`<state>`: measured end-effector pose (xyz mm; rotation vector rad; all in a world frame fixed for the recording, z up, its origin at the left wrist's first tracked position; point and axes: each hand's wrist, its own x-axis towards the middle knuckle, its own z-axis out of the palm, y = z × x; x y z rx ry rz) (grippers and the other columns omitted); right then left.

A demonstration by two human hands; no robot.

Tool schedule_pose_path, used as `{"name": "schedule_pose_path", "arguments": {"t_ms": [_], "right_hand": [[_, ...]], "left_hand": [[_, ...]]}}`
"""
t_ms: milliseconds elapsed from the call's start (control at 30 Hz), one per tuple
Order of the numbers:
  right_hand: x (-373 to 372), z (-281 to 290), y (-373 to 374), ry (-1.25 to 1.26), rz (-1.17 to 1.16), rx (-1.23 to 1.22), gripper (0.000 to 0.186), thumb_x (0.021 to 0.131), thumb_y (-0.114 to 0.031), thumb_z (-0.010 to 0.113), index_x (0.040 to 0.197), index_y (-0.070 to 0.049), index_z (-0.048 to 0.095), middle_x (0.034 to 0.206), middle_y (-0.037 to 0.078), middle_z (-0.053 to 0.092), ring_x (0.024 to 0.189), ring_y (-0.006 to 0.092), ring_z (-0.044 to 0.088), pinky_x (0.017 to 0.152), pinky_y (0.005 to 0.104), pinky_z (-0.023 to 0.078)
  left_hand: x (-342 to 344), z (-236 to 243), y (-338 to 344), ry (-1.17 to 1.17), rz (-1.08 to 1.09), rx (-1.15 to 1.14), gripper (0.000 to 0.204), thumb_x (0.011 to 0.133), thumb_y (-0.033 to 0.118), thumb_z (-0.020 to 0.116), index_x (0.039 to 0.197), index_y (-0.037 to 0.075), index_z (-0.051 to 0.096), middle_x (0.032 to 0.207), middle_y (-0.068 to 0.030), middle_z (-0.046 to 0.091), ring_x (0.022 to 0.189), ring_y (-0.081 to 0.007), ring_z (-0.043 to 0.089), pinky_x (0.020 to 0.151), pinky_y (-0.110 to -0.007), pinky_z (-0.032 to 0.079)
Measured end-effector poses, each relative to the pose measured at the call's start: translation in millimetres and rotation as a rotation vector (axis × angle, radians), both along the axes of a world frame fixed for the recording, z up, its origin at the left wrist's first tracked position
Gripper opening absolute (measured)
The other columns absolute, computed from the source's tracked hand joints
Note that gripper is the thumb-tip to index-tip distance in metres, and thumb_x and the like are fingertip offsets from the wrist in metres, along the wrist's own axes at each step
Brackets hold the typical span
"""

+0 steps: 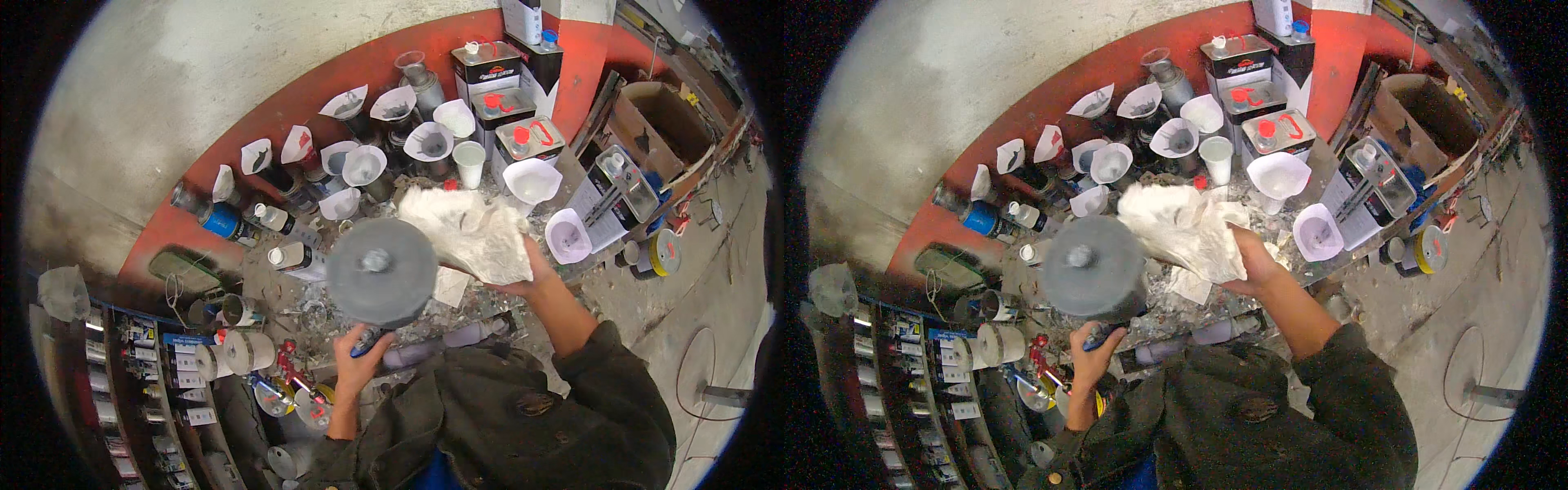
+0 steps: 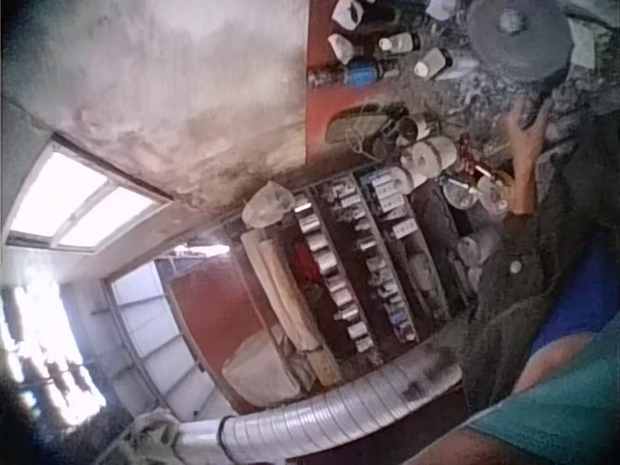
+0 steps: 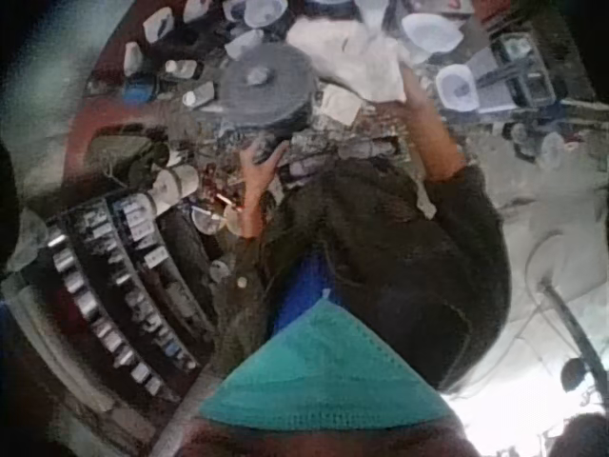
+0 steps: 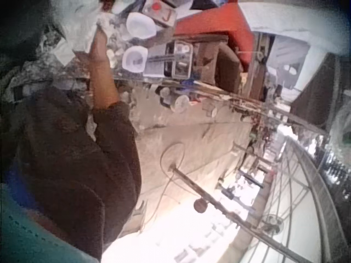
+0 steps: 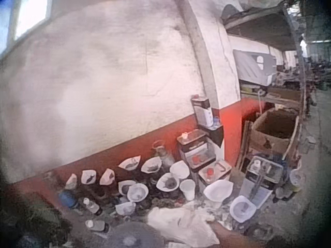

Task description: The person prepares a spray gun by wiping it with a cloth, then walks into a paint booth and connects an air hose. They wipe the hood of a white car with a sponge and apply paint using the spray gun.

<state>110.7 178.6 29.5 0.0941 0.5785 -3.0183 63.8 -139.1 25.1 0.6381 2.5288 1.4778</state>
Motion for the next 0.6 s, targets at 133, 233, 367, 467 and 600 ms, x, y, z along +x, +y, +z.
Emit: {"name": "schedule_pose_path", "arguments": {"t_ms": [133, 233, 367, 467, 600], "right_hand": [[-25, 45, -27, 0.345, 0.047, 0.962, 0.050, 0.095, -0.020, 0.058, 0.139, 0.000, 0.047, 0.123, 0.007, 0.063, 0.109, 0.0191, 0.062, 0.099, 0.0339, 0.047], [-39, 45, -20, 0.126, 0.188, 0.793, 0.041, 0.094, -0.010, 0.057, 0.133, -0.001, 0.052, 0.118, 0.004, 0.064, 0.103, 0.0125, 0.061, 0.090, 0.0297, 0.050], [-49, 52, -15, 0.251, 0.264, 1.054, 0.032, 0.093, -0.011, 0.057, 0.124, -0.001, 0.060, 0.110, 0.002, 0.067, 0.099, 0.0088, 0.060, 0.086, 0.0274, 0.049], [-67, 65, -11, 0.483, 0.493, 1.183, 0.029, 0.091, -0.012, 0.059, 0.116, 0.001, 0.064, 0.103, 0.002, 0.069, 0.093, 0.0065, 0.059, 0.081, 0.0267, 0.048], [-86, 95, -25, 0.775, 0.910, 1.225, 0.022, 0.089, -0.014, 0.063, 0.103, 0.001, 0.070, 0.085, 0.000, 0.069, 0.079, 0.0059, 0.057, 0.069, 0.0273, 0.048]], "left_hand": [[8, -15, 1, 0.138, 0.008, -0.106, 0.022, 0.078, 0.014, 0.081, 0.090, 0.001, 0.068, 0.071, -0.0103, 0.067, 0.062, -0.0121, 0.061, 0.059, -0.029, 0.048], [16, -12, 5, 0.038, 0.004, -0.149, 0.024, 0.078, 0.013, 0.081, 0.096, 0.001, 0.070, 0.082, -0.0140, 0.072, 0.073, -0.0184, 0.070, 0.068, -0.031, 0.052], [20, -23, 5, 0.103, -0.063, -0.064, 0.023, 0.080, 0.017, 0.081, 0.090, 0.002, 0.068, 0.073, -0.0108, 0.068, 0.060, -0.0135, 0.064, 0.058, -0.030, 0.049], [20, -23, 2, 0.082, -0.125, -0.096, 0.025, 0.080, 0.021, 0.082, 0.094, 0.004, 0.070, 0.076, -0.0099, 0.071, 0.063, -0.0137, 0.066, 0.060, -0.031, 0.050], [17, -51, 0, -0.071, -0.292, -0.048, 0.031, 0.077, 0.026, 0.083, 0.099, 0.006, 0.072, 0.081, -0.0089, 0.073, 0.070, -0.0165, 0.069, 0.067, -0.032, 0.052]]}}
